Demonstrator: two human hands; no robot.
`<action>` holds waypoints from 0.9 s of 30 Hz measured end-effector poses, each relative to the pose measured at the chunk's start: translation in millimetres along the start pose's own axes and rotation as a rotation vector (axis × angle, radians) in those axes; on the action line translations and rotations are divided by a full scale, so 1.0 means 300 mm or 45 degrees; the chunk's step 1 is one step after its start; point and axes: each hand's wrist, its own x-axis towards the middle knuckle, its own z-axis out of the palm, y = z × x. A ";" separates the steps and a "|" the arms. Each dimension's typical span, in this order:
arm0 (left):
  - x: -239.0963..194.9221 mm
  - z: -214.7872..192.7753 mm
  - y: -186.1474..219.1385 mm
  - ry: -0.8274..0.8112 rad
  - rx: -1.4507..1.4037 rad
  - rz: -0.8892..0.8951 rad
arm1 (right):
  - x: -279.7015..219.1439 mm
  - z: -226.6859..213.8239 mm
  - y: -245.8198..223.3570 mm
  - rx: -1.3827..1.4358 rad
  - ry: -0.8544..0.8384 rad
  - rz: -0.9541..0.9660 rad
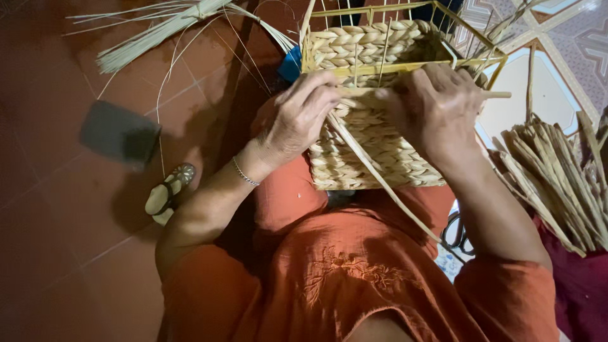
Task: The person weaves a rectangular basket by hand, interlacing dried palm leaves through a yellow frame. They repeatedly pull and tuck the leaves to build up the sides of the basket.
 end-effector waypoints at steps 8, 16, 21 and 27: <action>0.023 0.017 -0.032 -0.098 0.043 -0.111 | -0.074 0.028 -0.038 -0.106 0.040 0.086; 0.043 -0.123 0.081 -0.345 0.316 -0.171 | -0.393 -0.068 0.129 -0.098 0.336 0.455; 0.089 -0.097 0.100 -0.394 0.270 -0.330 | -0.863 0.133 0.326 0.145 0.258 1.127; 0.033 -0.108 -0.004 -0.533 0.352 -0.342 | -1.284 0.250 0.491 -0.391 0.214 1.227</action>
